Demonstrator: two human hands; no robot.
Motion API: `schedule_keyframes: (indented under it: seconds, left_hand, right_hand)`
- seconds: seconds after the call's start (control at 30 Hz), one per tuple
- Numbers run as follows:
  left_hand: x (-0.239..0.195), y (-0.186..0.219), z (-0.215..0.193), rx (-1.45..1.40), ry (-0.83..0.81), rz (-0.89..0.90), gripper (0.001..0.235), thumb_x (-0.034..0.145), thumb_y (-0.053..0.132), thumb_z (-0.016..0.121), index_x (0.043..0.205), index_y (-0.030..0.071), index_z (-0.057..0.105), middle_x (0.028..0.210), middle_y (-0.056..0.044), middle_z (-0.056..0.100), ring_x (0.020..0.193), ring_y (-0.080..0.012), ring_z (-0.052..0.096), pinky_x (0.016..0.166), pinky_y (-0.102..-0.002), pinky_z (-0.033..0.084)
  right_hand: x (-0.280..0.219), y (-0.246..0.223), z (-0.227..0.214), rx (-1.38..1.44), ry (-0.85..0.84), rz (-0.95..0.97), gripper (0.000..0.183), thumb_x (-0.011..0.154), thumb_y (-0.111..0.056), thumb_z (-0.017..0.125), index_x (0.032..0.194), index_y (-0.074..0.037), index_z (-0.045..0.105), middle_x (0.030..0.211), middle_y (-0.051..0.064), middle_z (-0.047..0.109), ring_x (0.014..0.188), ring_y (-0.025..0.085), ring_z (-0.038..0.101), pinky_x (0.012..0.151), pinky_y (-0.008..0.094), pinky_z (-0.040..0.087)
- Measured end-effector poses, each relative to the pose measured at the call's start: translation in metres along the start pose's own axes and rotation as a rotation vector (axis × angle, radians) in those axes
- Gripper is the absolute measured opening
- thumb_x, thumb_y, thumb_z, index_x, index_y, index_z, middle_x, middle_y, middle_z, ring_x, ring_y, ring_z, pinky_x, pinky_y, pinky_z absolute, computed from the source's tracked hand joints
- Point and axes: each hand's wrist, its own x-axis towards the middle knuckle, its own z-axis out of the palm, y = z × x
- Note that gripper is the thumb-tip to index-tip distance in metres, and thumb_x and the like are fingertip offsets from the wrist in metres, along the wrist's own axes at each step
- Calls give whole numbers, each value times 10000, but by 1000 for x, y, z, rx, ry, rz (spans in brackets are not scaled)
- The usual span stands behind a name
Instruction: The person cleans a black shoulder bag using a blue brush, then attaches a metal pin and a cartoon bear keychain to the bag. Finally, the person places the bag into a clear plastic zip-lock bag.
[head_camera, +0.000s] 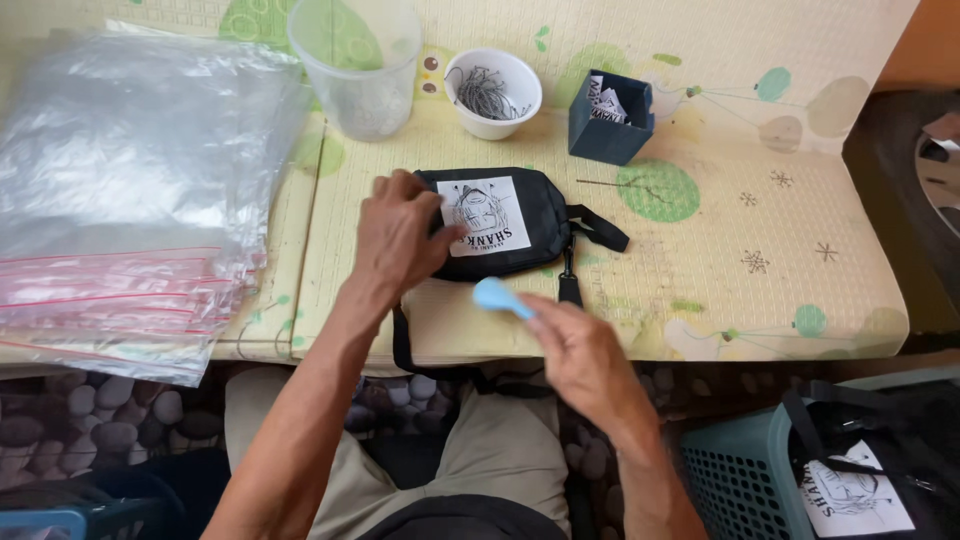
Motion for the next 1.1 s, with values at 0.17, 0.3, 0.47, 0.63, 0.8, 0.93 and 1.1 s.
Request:
schedule_keyframes:
  seconds: [0.17, 0.3, 0.47, 0.63, 0.8, 0.93, 1.1]
  left_hand:
    - [-3, 63, 10, -123, -271, 218, 494, 795, 472, 831, 1139, 127, 751, 1243, -133, 620, 1281, -356, 554, 989, -519, 507]
    - [-3, 57, 47, -103, -134, 230, 173, 904, 306, 723, 964, 148, 761, 1098, -99, 705, 1158, -340, 660, 899, -513, 533]
    - [-4, 56, 51, -123, -108, 223, 143, 937, 290, 658, 926, 180, 748, 1059, -71, 720, 1121, -317, 679, 869, -502, 536]
    - [-7, 59, 58, -88, -66, 219, 140, 920, 324, 677, 927, 198, 736, 1050, -50, 709, 1110, -305, 678, 863, -497, 533]
    - [-2, 66, 44, -70, -193, 168, 176, 929, 292, 646, 993, 162, 748, 1084, -86, 713, 1151, -323, 671, 919, -521, 529]
    - [-2, 80, 66, 39, -222, 158, 236, 892, 303, 607, 1035, 161, 729, 1059, -83, 693, 1139, -325, 674, 906, -520, 533]
    - [-7, 104, 72, 75, -149, 68, 471, 832, 464, 721, 1020, 33, 696, 1064, -193, 640, 1129, -446, 631, 958, -614, 473]
  right_hand:
    - [23, 63, -31, -211, 357, -3, 367, 1095, -103, 454, 1390, 34, 624, 1055, 297, 706, 809, 339, 689, 724, 438, 572]
    - [15, 70, -24, -174, 241, 142, 369, 1045, -163, 498, 1364, -127, 680, 1204, 211, 730, 1092, 428, 692, 914, 549, 560]
    - [-10, 25, -52, -300, 123, 314, 368, 1021, -234, 498, 1293, -272, 742, 1134, 83, 786, 1037, 343, 744, 929, 500, 575]
    - [17, 63, -28, -166, 344, 127, 375, 1049, -132, 458, 1365, -100, 656, 1117, 287, 715, 1006, 482, 697, 872, 593, 555]
    - [-16, 55, -56, -164, 99, 383, 340, 990, -231, 550, 1239, -254, 780, 1087, 141, 804, 1075, 391, 728, 936, 542, 561]
    - [-29, 69, -58, -137, 233, 380, 341, 1014, -196, 556, 1276, -238, 771, 973, 144, 803, 933, 286, 761, 844, 496, 571]
    - [0, 88, -25, 467, 553, 370, 382, 1061, -128, 425, 1379, -23, 607, 646, 58, 434, 394, 66, 365, 281, 192, 297]
